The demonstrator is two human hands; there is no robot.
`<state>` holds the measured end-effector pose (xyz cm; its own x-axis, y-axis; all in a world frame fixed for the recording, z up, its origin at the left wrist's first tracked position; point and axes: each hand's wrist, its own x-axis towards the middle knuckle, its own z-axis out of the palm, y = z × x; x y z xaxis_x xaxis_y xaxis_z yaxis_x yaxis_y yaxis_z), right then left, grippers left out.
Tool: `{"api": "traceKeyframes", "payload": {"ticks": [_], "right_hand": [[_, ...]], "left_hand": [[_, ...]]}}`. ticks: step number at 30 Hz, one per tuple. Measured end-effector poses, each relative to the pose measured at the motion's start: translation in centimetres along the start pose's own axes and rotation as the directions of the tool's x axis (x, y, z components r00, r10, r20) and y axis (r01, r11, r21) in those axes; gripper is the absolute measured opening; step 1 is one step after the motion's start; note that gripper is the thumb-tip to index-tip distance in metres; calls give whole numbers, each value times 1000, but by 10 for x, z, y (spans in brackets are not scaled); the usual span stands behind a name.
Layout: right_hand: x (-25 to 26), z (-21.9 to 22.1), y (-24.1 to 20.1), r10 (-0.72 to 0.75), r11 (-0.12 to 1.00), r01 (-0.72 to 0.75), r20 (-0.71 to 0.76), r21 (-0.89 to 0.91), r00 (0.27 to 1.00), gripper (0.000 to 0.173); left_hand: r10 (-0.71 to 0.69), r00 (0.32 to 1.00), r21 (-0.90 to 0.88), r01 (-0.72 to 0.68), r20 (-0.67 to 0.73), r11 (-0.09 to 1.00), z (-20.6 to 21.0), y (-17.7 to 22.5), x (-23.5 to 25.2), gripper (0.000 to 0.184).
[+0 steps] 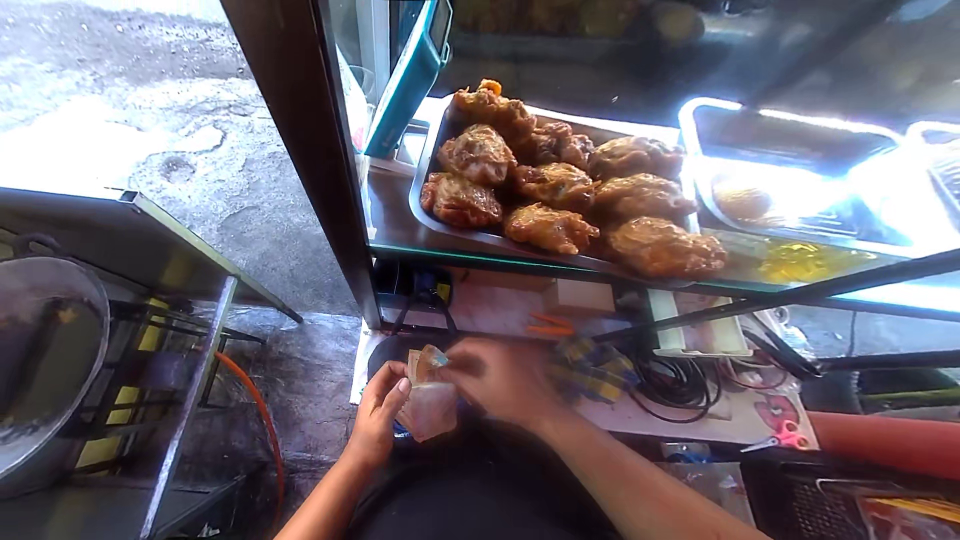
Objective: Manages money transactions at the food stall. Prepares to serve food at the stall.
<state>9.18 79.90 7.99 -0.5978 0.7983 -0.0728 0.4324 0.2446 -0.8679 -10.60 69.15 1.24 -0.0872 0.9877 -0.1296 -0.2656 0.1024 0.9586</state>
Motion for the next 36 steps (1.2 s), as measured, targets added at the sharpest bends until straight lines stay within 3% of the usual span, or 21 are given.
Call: {"api": "traceKeyframes", "payload": {"ticks": [2,4,7,10,15,18,20,22,26,28,29,30,32,34,36], "right_hand": [[4,3,-1,-60,998,60,-36,-9,998,12],[4,5,-7,0,996,11,-126,89,992,13],[1,15,-18,230,918,-129,-238,375,944,19],[-2,38,-17,250,889,-144,-198,436,948,22],[1,71,-10,336,860,-193,-237,473,912,28],[-1,83,-8,236,946,-142,-317,293,918,31],[1,91,-8,208,965,-140,-327,220,922,38],[3,103,-7,215,960,-146,-290,239,933,43],[2,110,-7,120,938,-91,-68,334,990,53],[0,98,0,53,984,-38,-83,172,995,50],[-2,90,8,5,1000,-5,-83,-6,997,44],[-5,82,19,-62,971,50,-44,-235,997,37],[-12,72,39,-167,778,204,118,-594,979,23],[-17,67,47,-117,661,270,258,-700,959,17],[-17,67,47,-94,617,297,307,-729,947,21]], "left_hand": [[-61,997,25,63,-52,998,-1,9,3,26],[-66,990,68,75,-122,995,-5,11,5,17],[-27,967,82,49,-252,995,-9,9,8,14],[-33,952,43,49,-303,998,-4,14,10,21],[-108,979,-62,98,-175,993,-3,16,11,46],[-153,987,-104,146,-56,984,-12,16,6,31],[-166,986,-124,165,9,978,-17,14,3,36],[-160,984,-80,165,75,983,-23,12,2,47],[-139,985,-61,146,102,987,-34,10,1,35],[-158,987,-100,160,35,982,-45,14,-2,35],[-161,987,-134,161,9,978,-52,13,-5,37],[-170,985,-171,162,-28,972,-60,13,-8,37],[-194,979,-254,172,-65,952,-74,15,-15,42],[-283,944,-307,222,-171,925,-77,21,-20,38],[-347,902,-322,258,-256,911,-79,21,-22,30]]}}
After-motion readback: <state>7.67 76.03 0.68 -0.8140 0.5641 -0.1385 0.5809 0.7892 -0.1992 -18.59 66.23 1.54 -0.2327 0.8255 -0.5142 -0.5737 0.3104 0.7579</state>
